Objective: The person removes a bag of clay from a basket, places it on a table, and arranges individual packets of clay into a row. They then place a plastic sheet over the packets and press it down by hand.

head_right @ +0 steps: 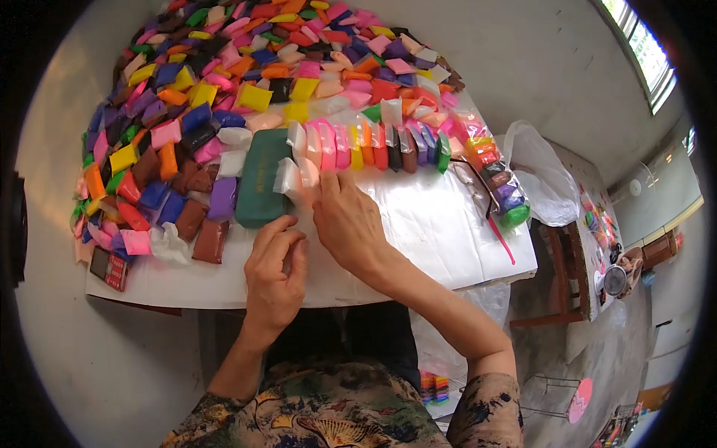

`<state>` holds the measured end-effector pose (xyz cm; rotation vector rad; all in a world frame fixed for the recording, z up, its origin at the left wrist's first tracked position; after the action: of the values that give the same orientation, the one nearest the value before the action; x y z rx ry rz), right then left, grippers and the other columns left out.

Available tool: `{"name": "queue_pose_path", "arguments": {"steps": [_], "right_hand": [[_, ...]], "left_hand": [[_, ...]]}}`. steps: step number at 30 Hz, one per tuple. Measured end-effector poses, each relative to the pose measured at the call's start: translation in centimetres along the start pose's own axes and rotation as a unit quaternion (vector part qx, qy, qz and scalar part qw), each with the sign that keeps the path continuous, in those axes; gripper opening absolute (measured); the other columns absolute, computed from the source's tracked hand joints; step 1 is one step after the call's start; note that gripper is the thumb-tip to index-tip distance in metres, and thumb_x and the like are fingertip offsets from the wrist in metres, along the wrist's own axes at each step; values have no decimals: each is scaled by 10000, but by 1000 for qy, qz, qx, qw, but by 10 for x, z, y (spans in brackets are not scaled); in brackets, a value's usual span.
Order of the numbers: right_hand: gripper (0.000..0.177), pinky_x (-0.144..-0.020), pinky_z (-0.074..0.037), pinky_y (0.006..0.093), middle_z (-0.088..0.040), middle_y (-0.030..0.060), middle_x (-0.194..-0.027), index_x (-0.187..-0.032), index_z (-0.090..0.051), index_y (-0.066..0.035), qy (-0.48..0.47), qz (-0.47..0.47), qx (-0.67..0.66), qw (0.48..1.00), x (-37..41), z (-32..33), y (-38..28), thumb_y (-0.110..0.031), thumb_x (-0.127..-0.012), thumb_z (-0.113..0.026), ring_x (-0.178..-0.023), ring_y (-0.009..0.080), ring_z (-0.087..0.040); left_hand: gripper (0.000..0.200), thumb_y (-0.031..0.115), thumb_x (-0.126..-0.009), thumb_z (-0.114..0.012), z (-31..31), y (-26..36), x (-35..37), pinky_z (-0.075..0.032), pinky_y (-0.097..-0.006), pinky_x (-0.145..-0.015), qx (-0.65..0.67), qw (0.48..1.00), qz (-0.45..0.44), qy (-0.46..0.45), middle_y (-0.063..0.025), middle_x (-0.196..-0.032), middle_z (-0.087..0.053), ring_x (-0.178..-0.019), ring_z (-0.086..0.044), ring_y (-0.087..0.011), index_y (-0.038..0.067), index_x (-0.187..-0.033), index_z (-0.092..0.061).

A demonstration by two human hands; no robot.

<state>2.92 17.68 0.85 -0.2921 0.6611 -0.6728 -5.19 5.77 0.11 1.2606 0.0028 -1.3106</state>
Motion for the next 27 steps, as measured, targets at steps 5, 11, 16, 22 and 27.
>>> {"name": "queue_pose_path", "arguments": {"steps": [5,11,16,22,27], "right_hand": [[255,-663,-505,461,-600,194,-955,-1091,-545,-6,10,34,52,998,-7,-6,3,-163,-914,-640,-797,374,-634],[279,-709,-504,476,-603,186,-984,-1095,-544,-13,2,21,35,999,-11,-11,9,-172,-896,-657,-814,382,-633],[300,-723,-520,481,-579,219,-993,-1080,-510,-11,-15,24,31,999,6,11,2,-178,-880,-659,-858,403,-628],[280,-687,-519,443,-583,148,-906,-1064,-578,-18,-5,-8,9,1000,44,35,27,-120,-835,-704,-804,354,-638],[247,-656,-510,420,-570,134,-889,-1058,-600,-32,17,5,-20,1000,52,37,35,-80,-834,-694,-752,326,-626]], "left_hand": [[115,4,-884,-618,-1,3,1,-508,-405,-811,12,1000,-3,-22,-215,-1136,-609,-990,-607,-371,-49,-986,-623],[132,-8,-867,-626,16,23,-5,-499,-438,-826,32,997,-57,-45,-194,-1064,-630,-952,-616,-375,-33,-996,-623],[139,21,-919,-591,80,35,-56,-508,-337,-749,-80,994,-73,-26,-143,-935,-664,-827,-646,-247,-21,-1040,-644],[221,85,-958,-502,158,-51,-185,-516,-306,-687,-64,996,41,41,-114,-868,-696,-737,-633,-166,-21,-1060,-668],[279,111,-844,-595,175,-178,-245,-524,-369,-753,-343,937,-37,-53,-124,-926,-708,-813,-664,-299,20,-1093,-681]]}}
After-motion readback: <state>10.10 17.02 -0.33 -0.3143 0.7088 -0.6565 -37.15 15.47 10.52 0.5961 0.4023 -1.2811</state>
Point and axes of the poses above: each hand's wrist, its own x-axis away from the middle knuckle, its own z-axis out of the back of the hand, y = z × x, the point moved 7 cm from there along -x, towards the middle knuckle
